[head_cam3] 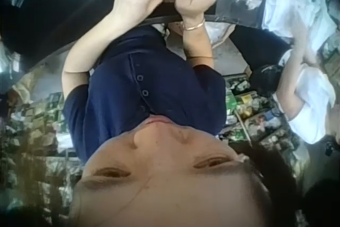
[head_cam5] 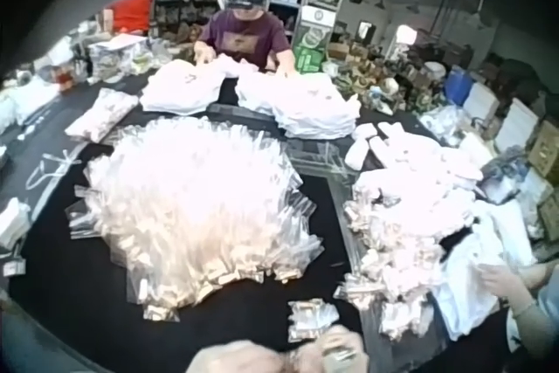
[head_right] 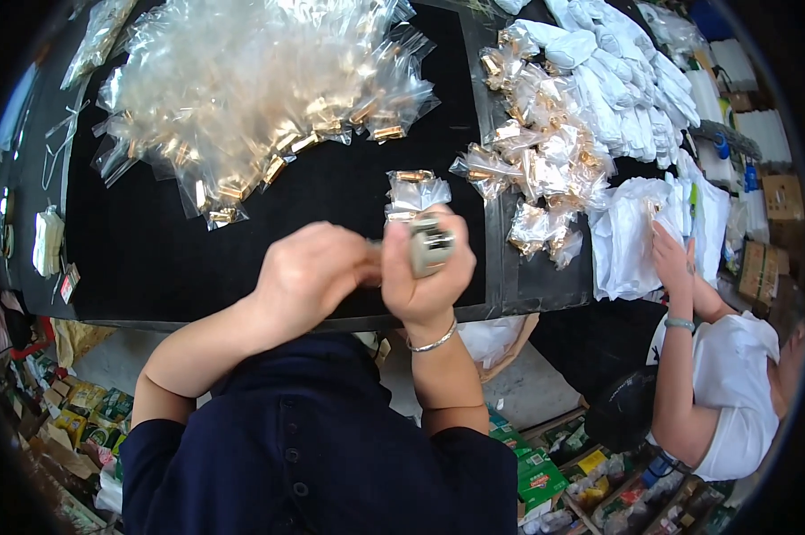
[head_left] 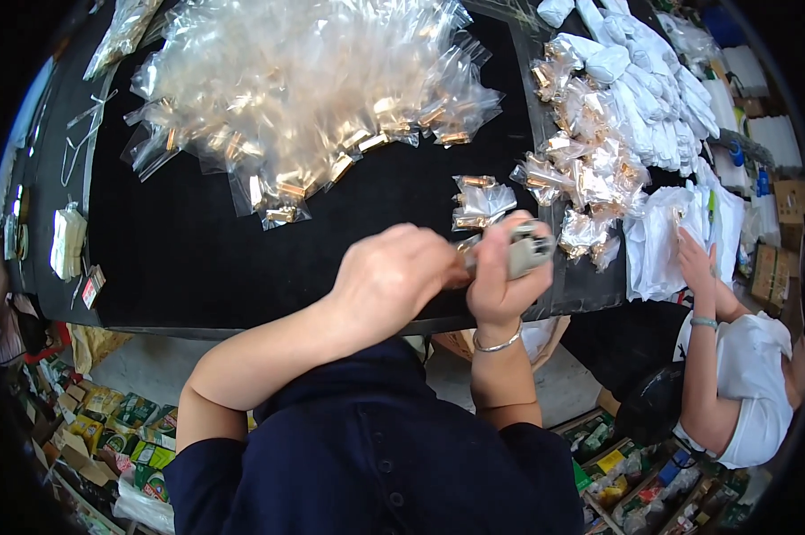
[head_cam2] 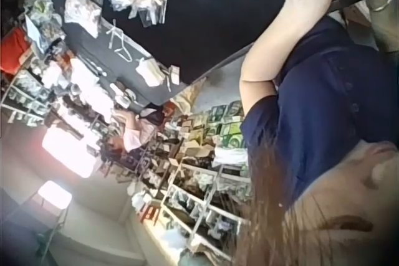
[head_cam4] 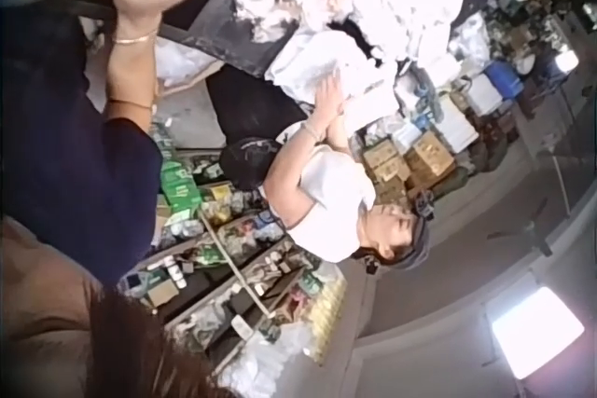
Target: Packaging small metal hardware items into plastic bags and sealing them with a handheld heat sealer.
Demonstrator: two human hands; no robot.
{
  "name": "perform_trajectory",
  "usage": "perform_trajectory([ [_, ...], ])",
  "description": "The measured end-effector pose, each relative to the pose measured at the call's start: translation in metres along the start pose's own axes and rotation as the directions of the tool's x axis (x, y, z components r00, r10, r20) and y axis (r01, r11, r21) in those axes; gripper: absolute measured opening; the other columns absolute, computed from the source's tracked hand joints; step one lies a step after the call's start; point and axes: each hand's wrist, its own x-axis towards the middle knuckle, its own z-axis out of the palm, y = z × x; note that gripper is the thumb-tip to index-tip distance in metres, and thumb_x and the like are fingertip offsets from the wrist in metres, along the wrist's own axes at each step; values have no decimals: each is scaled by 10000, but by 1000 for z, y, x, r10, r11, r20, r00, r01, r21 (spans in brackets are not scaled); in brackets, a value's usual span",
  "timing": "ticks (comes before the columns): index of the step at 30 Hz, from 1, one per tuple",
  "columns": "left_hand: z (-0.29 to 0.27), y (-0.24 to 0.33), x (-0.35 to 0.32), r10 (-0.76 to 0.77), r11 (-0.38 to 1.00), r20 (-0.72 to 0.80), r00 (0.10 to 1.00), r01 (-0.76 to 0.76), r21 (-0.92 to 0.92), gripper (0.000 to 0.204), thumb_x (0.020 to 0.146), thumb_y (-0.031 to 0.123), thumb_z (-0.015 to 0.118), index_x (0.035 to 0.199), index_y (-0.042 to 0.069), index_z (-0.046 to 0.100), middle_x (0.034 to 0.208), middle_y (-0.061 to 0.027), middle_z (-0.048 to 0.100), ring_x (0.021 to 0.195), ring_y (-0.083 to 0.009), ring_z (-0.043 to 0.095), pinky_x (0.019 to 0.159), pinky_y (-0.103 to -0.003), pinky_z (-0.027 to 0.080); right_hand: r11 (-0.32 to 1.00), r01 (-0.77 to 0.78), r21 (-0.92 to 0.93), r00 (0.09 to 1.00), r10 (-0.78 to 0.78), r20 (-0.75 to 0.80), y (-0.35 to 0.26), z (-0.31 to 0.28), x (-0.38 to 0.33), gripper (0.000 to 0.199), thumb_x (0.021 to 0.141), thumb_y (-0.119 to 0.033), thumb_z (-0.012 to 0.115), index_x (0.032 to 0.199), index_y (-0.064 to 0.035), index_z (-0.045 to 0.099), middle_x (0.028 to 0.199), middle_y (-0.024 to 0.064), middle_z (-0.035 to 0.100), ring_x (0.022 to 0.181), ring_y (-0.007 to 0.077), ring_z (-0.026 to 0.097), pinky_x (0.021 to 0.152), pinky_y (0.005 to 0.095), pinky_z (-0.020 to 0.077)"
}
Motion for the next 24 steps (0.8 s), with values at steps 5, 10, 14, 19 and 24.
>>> perform_trajectory([
  [5, -26, -37, 61, -62, 972, -231, 971, 112, 209, 374, 732, 171, 812, 1045, 64, 639, 1081, -92, 661, 957, -320, 620, 820, -393, 516, 937, 279, -210, 947, -305, -100, -5, -2, 16, 141, 894, -61, 654, 983, -3, 561, 974, 125, 643, 890, 168, 587, 806, 314, 466],
  [10, -13, -63, 111, 11, 910, -228, 974, 84, 406, 311, 729, 170, 818, 993, 88, 676, 1267, -74, 606, 1227, -338, 500, 983, -449, 423, 971, -193, 142, 943, 144, 301, 13, 17, 3, 202, 937, -13, 589, 1125, 51, 554, 1179, 184, 621, 1061, 208, 623, 904, 321, 522],
  [14, -6, -73, 106, 16, 932, -195, 981, 56, 359, 239, 740, 162, 807, 933, 101, 680, 1333, -56, 587, 1296, -352, 455, 1035, -486, 372, 912, -365, 186, 908, 393, -144, 40, -4, 49, 417, 897, 9, 640, 1293, 85, 536, 1269, 183, 606, 1209, 249, 590, 994, 335, 490],
  [19, -19, -65, 97, 85, 915, -203, 975, 5, 404, 123, 733, 104, 743, 830, 56, 685, 1316, -104, 599, 1274, -352, 478, 1060, -480, 363, 957, -269, -106, 960, 258, -108, 54, -20, 111, 413, 852, -24, 714, 1236, 42, 576, 1219, 113, 637, 1103, 176, 613, 945, 297, 491],
  [24, -18, -72, 132, 124, 821, -148, 981, -17, 570, 71, 760, 109, 678, 789, 45, 671, 1231, -116, 652, 1274, -331, 489, 1071, -469, 360, 912, -267, -310, 951, 302, 69, 72, -12, 150, 319, 823, -110, 754, 1084, -20, 595, 977, 87, 674, 903, 172, 648, 817, 340, 511],
])
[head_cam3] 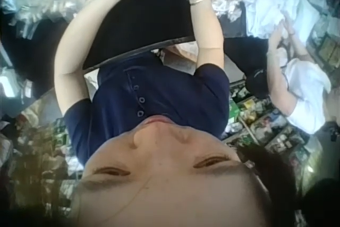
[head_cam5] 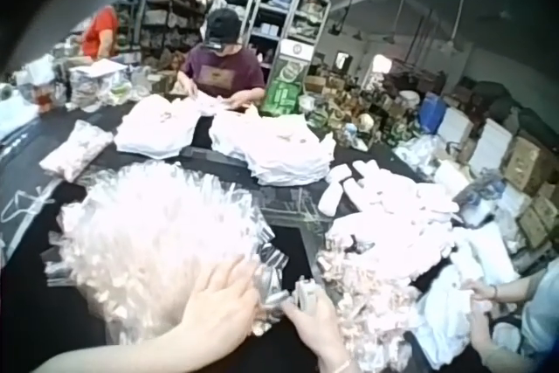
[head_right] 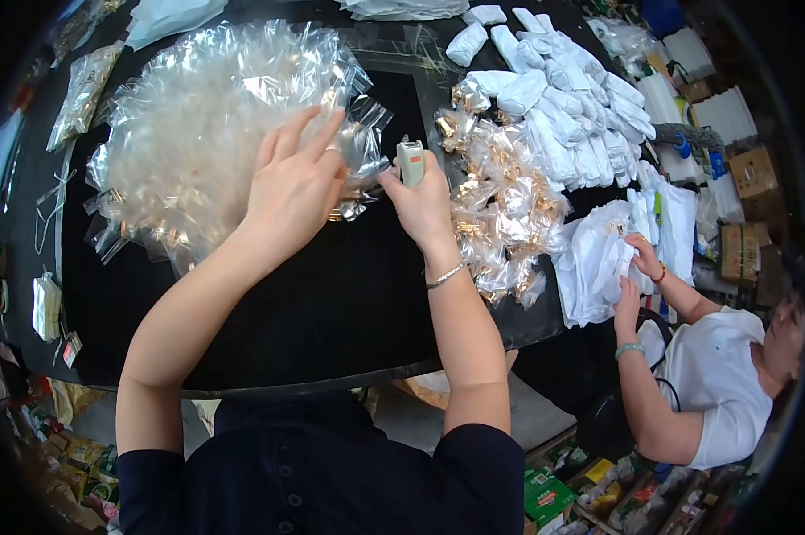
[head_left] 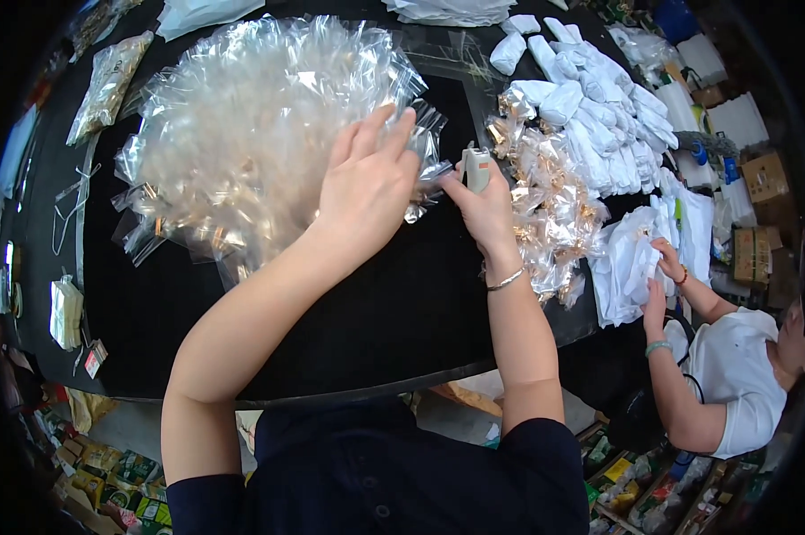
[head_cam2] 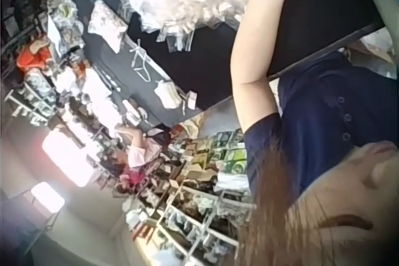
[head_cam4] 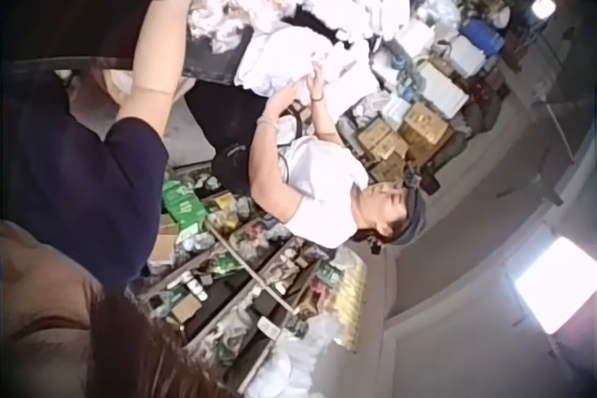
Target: Packaging small metal hardware items into plastic bags and sealing them with a handheld heat sealer.
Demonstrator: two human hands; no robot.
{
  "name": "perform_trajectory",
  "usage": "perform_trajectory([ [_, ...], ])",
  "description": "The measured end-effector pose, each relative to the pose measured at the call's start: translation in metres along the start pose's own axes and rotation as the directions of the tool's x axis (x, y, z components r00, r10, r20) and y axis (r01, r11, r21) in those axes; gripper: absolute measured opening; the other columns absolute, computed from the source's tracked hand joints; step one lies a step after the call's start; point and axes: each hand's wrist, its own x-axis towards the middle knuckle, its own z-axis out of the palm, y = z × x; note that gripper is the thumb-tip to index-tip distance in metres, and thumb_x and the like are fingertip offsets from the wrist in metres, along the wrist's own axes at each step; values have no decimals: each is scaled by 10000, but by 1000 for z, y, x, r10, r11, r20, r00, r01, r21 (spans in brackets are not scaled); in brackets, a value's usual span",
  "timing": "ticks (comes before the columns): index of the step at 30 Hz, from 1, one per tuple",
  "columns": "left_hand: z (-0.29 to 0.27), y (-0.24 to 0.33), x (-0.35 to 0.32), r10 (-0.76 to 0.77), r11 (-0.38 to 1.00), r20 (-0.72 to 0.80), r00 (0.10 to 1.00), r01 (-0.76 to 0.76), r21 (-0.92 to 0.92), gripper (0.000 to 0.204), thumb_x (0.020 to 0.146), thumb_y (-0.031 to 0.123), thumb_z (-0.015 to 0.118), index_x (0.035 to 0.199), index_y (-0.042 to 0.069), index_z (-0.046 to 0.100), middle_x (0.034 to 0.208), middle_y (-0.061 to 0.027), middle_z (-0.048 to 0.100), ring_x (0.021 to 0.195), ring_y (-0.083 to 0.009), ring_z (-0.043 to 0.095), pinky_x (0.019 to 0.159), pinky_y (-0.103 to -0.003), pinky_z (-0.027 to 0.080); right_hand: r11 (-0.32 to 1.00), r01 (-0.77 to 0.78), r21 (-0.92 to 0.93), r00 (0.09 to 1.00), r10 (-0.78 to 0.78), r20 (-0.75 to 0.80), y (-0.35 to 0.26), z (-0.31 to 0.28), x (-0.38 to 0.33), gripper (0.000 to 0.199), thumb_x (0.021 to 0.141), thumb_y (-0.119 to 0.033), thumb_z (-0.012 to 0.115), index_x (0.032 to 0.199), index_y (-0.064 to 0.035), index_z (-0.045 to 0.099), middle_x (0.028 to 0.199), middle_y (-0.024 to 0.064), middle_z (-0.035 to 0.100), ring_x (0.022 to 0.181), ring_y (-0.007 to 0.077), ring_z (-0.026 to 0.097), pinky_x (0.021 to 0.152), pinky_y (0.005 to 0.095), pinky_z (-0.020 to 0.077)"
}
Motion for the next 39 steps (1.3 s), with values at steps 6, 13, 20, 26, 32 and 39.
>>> perform_trajectory([
  [6, 13, -12, 11, 133, 990, 206, 970, -121, -66, 61, 771, 82, 682, 814, 69, 642, 947, -59, 681, 1092, -246, 605, 1057, -461, 376, 983, 167, 81, 976, -153, -152, -23, -7, -29, 223, 837, -61, 741, 982, -24, 575, 868, 68, 654, 796, 155, 631, 761, 319, 507],
  [13, -54, 23, -34, 132, 845, 232, 964, 13, -535, 141, 808, -9, 680, 927, 52, 634, 896, -76, 644, 909, -248, 657, 888, -377, 505, 905, 418, -78, 891, -425, -157, -38, -41, -100, 219, 847, 26, 719, 994, -27, 565, 898, 60, 671, 809, 132, 644, 728, 271, 517],
  [20, -52, 19, -109, -249, 375, 636, 730, 678, -632, 162, 861, -32, 660, 1011, -18, 602, 935, -101, 643, 813, -202, 676, 748, -316, 551, 946, 48, 321, 990, -88, 112, -28, -8, -145, 278, 824, 117, 689, 1015, -26, 545, 921, 77, 660, 876, 142, 641, 820, 275, 512],
  [26, -52, 31, -137, -465, 43, 594, 657, 686, -726, 303, 920, -11, 662, 1204, -34, 560, 1028, -89, 648, 883, -133, 667, 796, -262, 541, 949, 109, 295, 992, -121, 24, -25, 3, -149, 265, 834, 86, 700, 1017, -28, 546, 914, 72, 671, 853, 127, 641, 786, 264, 514],
  [32, -60, 26, -146, -341, 38, 659, 670, 711, -702, 207, 861, -17, 716, 1060, -24, 660, 1052, -97, 684, 941, -145, 671, 837, -255, 527, 910, 362, 204, 931, -340, -135, -33, 4, -148, 245, 848, 29, 730, 1010, -40, 559, 897, 55, 676, 808, 111, 644, 711, 246, 517],
  [39, -73, 34, -137, -239, 767, 110, 965, 257, -588, 49, 806, -45, 726, 792, 2, 720, 946, -84, 728, 893, -161, 687, 801, -275, 529, 882, 377, 284, 889, -431, 157, -47, 20, -145, 264, 828, 76, 723, 1008, -35, 564, 927, 77, 673, 845, 125, 640, 765, 259, 509],
])
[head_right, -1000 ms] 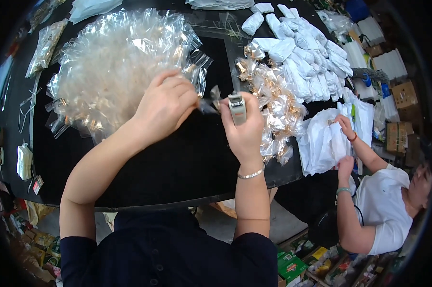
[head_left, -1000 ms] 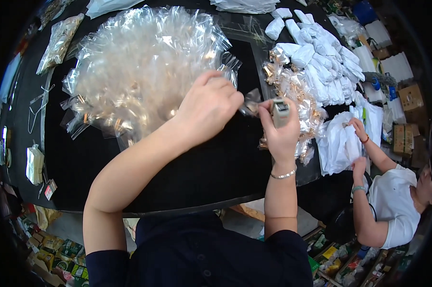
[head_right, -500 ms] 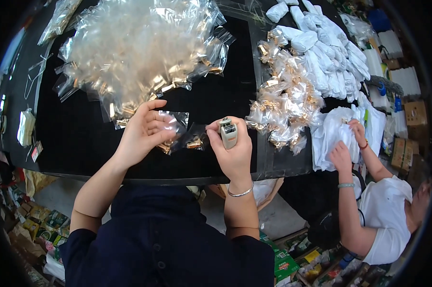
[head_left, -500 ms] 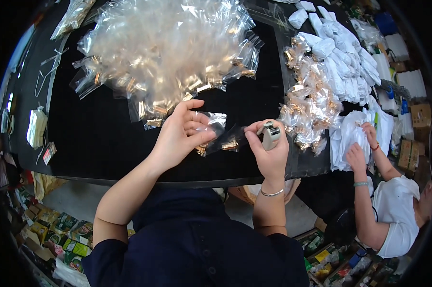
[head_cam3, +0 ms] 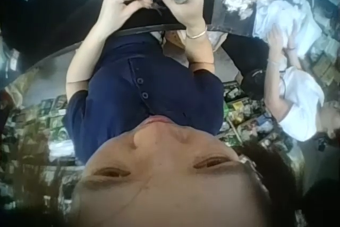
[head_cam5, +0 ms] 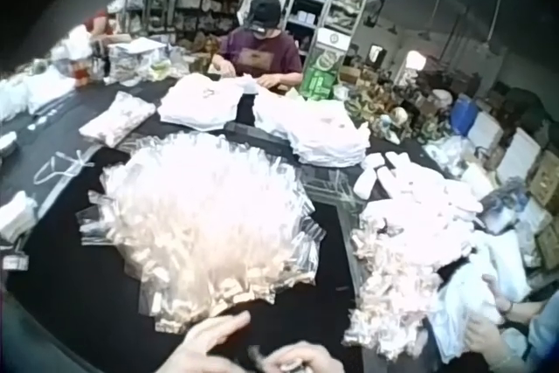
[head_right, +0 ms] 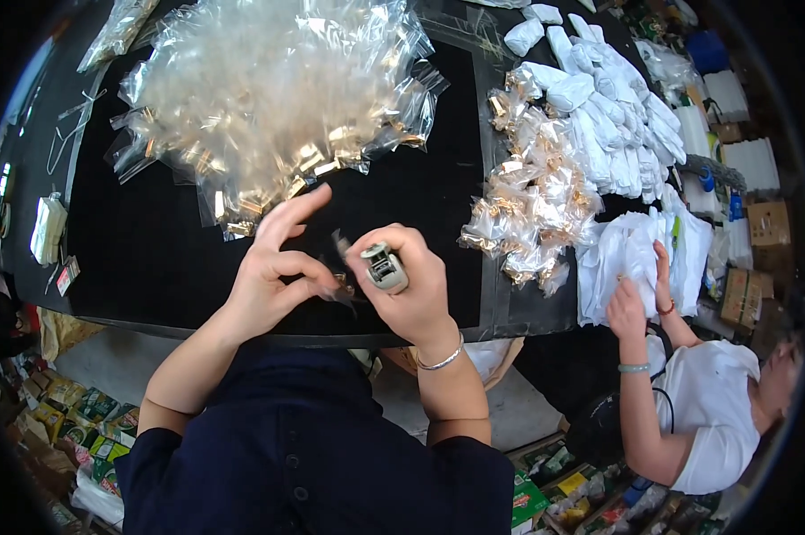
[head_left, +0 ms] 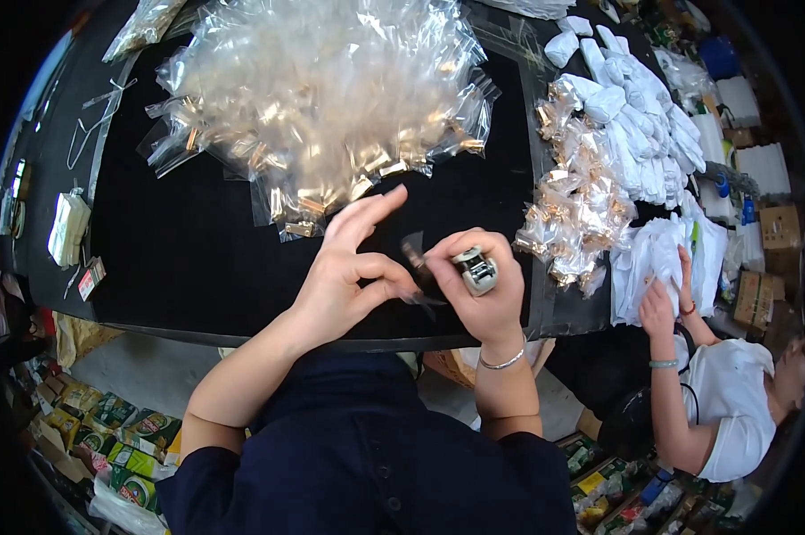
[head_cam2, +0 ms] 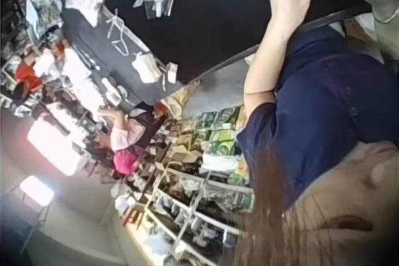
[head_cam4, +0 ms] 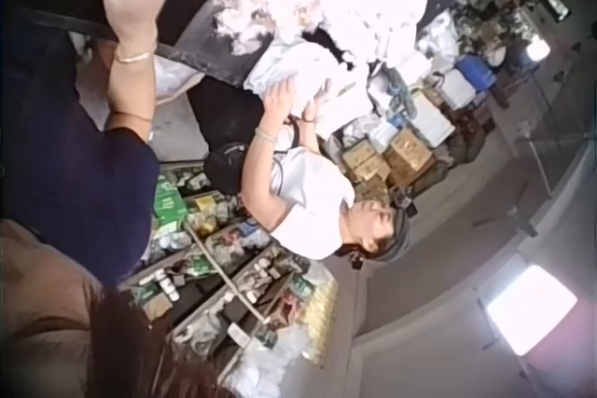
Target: Packaging small metal hardware items into plastic bags and sealing them with a handheld heat sealer.
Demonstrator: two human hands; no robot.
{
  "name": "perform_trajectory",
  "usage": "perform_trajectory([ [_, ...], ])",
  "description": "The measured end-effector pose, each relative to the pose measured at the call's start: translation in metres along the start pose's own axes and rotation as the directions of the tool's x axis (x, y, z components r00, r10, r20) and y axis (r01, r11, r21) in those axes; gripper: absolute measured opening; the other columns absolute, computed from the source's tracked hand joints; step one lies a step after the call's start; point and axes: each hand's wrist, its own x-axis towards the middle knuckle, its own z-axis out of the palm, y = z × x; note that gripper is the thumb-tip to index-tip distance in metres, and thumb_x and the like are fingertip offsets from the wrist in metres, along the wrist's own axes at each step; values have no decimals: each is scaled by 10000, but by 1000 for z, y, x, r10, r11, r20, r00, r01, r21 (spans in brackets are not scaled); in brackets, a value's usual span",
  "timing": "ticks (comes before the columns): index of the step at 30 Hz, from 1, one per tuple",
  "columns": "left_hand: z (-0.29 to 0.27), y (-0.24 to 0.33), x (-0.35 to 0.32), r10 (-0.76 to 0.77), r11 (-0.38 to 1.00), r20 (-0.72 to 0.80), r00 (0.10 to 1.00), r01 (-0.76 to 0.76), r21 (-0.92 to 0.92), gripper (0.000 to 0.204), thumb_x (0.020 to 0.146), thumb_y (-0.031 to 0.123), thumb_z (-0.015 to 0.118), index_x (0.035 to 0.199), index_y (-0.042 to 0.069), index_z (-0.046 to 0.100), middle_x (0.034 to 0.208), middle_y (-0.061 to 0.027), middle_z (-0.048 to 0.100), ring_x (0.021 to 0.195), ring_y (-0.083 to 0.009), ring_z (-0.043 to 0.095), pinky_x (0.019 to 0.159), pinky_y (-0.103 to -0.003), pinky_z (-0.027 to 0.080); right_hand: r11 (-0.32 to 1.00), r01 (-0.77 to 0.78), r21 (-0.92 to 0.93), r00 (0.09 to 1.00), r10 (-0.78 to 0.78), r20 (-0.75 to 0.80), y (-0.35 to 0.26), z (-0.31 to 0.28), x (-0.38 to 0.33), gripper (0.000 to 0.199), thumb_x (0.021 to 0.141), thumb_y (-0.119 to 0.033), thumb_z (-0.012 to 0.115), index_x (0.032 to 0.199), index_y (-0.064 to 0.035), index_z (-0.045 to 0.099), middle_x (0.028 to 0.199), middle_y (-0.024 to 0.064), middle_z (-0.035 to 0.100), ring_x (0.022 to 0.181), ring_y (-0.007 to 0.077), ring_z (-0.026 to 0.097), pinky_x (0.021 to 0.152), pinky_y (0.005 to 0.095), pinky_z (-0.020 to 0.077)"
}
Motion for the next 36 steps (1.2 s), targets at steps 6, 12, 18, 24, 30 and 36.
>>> perform_trajectory([
  [6, 4, -25, -12, -279, 881, 138, 950, 310, -357, 100, 819, -8, 742, 914, 19, 725, 933, -78, 725, 862, -154, 698, 781, -269, 546, 974, -183, 134, 967, 203, -153, 26, 4, 59, 242, 824, 42, 739, 1004, -21, 590, 952, 70, 673, 885, 129, 635, 816, 273, 504],
  [12, 10, -22, -16, -430, 755, 89, 898, 412, -511, 226, 858, -10, 717, 1080, 3, 676, 905, -72, 723, 830, -139, 697, 763, -262, 546, 963, -252, 92, 934, 267, -236, 55, 2, 95, 204, 829, 2, 737, 980, -10, 600, 911, 29, 668, 829, 102, 619, 766, 255, 503],
  [18, 9, -23, -15, -460, 721, 87, 884, 429, -545, 252, 863, -32, 700, 1110, -8, 655, 844, -69, 716, 808, -140, 698, 726, -266, 558, 952, -251, 176, 942, 282, -182, 51, 10, 112, 171, 834, -10, 739, 951, -16, 615, 925, 35, 673, 851, 104, 615, 793, 253, 495],
  [24, 2, -26, -12, -303, 871, 148, 941, 337, -358, 139, 833, -41, 716, 958, 20, 720, 947, -91, 726, 825, -171, 701, 720, -267, 561, 964, -235, 125, 937, 258, -233, 32, 5, 107, 224, 827, 23, 745, 978, -16, 584, 899, 27, 661, 812, 85, 603, 740, 236, 499],
  [30, 2, -15, -4, -155, 950, 22, 988, 156, -269, 68, 813, 5, 752, 876, 31, 747, 1119, -117, 696, 880, -195, 695, 750, -283, 538, 1000, -15, -23, 976, 10, -219, 4, -7, 50, 292, 814, 68, 754, 1015, -23, 563, 897, 40, 655, 811, 89, 599, 729, 234, 497],
  [36, 11, -4, 2, 18, 992, 45, 999, -13, -122, 69, 802, 31, 772, 866, 26, 749, 1050, -101, 700, 850, -177, 682, 758, -299, 528, 912, -255, 320, 950, 298, -93, -3, 5, -15, 340, 796, 44, 789, 1025, -32, 550, 911, 49, 649, 819, 103, 602, 748, 247, 500],
])
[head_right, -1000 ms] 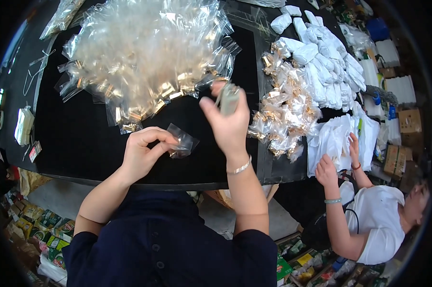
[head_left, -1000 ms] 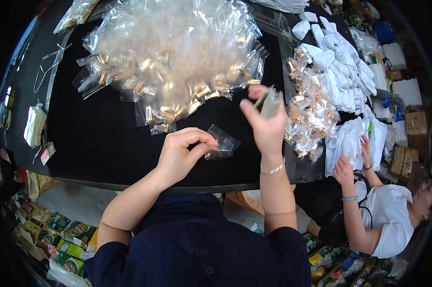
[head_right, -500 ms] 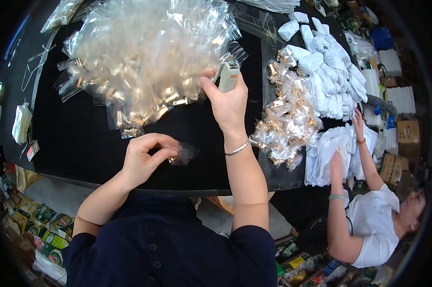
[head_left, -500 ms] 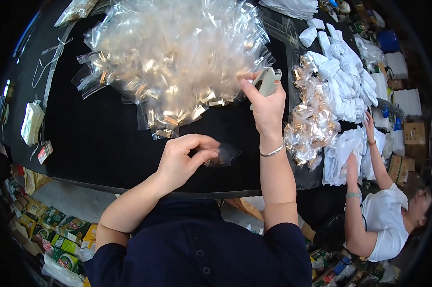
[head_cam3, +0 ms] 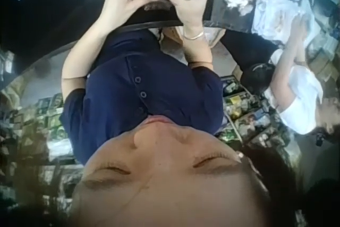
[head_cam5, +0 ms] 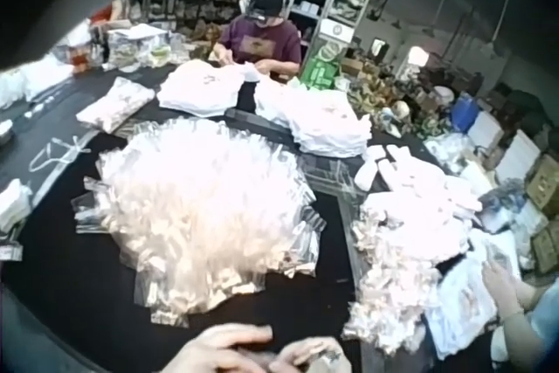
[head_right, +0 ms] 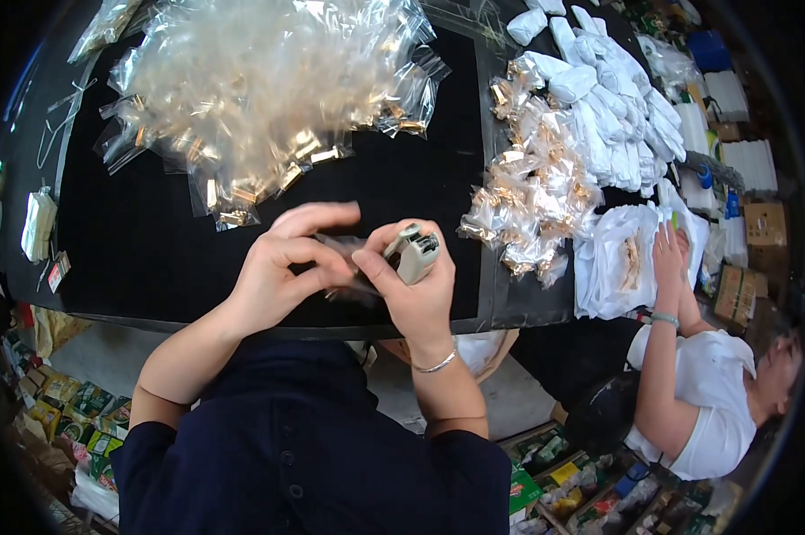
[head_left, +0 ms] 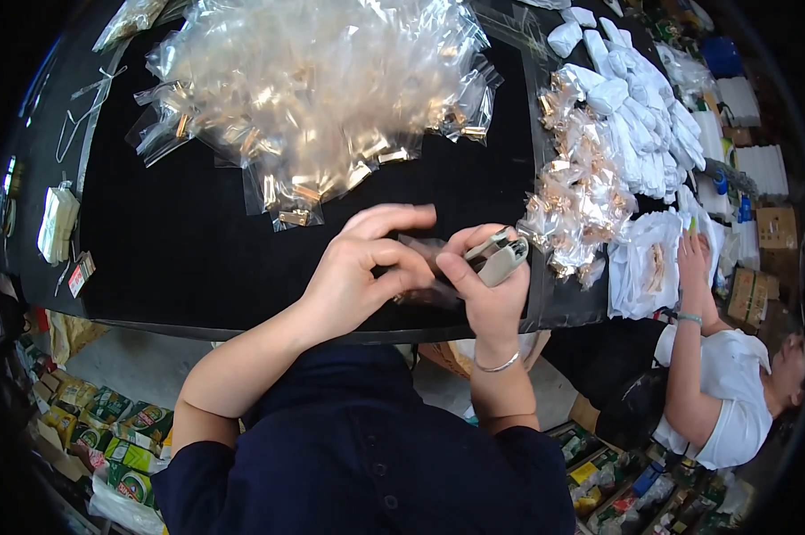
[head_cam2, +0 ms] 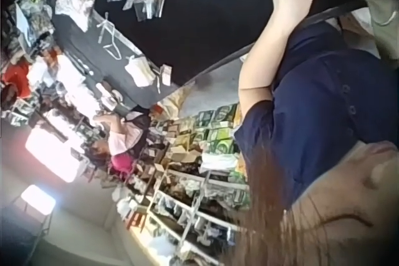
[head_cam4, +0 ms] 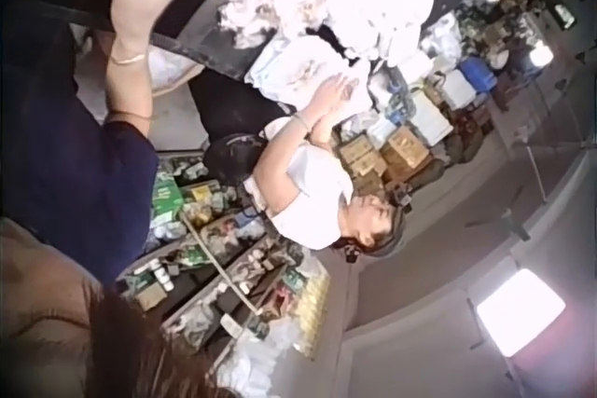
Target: Packaging small metal hardware items into plastic bags and sealing them with a handheld heat sealer.
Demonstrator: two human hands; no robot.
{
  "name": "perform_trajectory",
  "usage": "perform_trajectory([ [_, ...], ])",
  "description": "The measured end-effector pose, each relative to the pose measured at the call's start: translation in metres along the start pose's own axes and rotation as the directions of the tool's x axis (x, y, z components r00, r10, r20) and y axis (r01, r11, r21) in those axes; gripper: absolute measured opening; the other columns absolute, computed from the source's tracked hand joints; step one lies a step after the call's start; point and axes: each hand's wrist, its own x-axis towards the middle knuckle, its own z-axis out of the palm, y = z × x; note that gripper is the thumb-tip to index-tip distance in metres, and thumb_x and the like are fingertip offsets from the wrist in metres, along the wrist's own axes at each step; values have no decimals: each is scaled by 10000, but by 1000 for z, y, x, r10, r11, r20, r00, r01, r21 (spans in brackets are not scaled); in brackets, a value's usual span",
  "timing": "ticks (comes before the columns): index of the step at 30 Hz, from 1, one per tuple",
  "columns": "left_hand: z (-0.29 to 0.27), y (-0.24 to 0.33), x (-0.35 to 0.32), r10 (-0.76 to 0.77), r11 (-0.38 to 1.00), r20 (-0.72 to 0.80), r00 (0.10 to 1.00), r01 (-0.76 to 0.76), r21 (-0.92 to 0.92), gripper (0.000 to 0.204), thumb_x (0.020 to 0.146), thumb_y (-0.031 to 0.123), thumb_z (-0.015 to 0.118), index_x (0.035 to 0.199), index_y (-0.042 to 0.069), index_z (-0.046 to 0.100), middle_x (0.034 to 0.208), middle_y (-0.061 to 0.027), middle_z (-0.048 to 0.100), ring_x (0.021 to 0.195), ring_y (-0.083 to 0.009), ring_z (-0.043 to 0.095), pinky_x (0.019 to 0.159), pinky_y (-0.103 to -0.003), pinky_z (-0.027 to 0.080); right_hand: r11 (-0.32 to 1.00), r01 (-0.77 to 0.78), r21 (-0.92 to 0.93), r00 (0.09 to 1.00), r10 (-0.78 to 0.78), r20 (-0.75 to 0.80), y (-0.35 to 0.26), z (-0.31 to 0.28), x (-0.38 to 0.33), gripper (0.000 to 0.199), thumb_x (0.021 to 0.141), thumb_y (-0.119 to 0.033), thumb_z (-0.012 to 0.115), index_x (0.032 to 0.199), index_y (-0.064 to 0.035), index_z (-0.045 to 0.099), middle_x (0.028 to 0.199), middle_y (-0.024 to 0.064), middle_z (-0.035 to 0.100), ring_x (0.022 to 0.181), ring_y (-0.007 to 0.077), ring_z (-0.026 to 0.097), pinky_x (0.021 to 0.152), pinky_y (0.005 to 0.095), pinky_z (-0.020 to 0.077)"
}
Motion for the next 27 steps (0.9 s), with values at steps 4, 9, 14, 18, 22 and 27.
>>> perform_trajectory([
  [4, 14, -2, -14, -479, 786, 195, 856, 517, -340, 78, 837, 47, 766, 909, 20, 749, 924, -85, 690, 741, -123, 675, 634, -243, 525, 963, -173, 207, 965, 208, -161, 15, 6, -23, 325, 798, 1, 803, 1009, -34, 559, 923, 44, 644, 811, 96, 592, 753, 244, 494],
  [9, 28, 3, -17, -570, 702, 33, 821, 507, -500, 59, 887, 52, 729, 910, -2, 738, 820, -53, 681, 688, -85, 650, 607, -226, 511, 982, -116, 151, 962, 149, -229, 17, 13, -34, 250, 826, -32, 782, 967, -40, 576, 904, 13, 625, 789, 74, 570, 732, 227, 476],
  [14, 18, -6, -14, -659, 628, 94, 746, 615, -476, 36, 879, 39, 724, 883, 4, 729, 807, -45, 687, 728, -101, 650, 643, -246, 517, 968, -231, 101, 927, 251, -278, 20, 8, -29, 209, 853, -37, 761, 958, -40, 581, 890, -3, 614, 790, 67, 566, 732, 219, 471],
  [18, 6, -6, -9, -406, 897, 94, 909, 416, -152, 37, 847, 57, 739, 844, 25, 721, 814, -68, 697, 722, -165, 660, 644, -293, 525, 958, -224, 180, 917, 269, -293, 16, 10, -25, 196, 862, -30, 750, 956, -40, 578, 888, -5, 612, 788, 65, 564, 730, 219, 469],
  [22, 8, -7, -11, -125, 985, 132, 983, 106, 137, 52, 809, 80, 746, 814, 39, 715, 809, -89, 691, 715, -245, 664, 638, -341, 532, 982, -181, 49, 929, 187, -320, 17, 9, -25, 187, 865, -20, 739, 947, -33, 572, 883, 12, 614, 777, 68, 558, 712, 223, 465],
  [27, 14, -2, -9, -15, 976, 170, 985, -22, 215, 77, 767, 91, 754, 817, 44, 721, 809, -96, 688, 749, -292, 666, 663, -385, 539, 788, 349, -507, 822, -517, -239, 22, 9, -19, 189, 867, -24, 731, 934, -13, 555, 837, 51, 596, 739, 83, 552, 673, 235, 463],
])
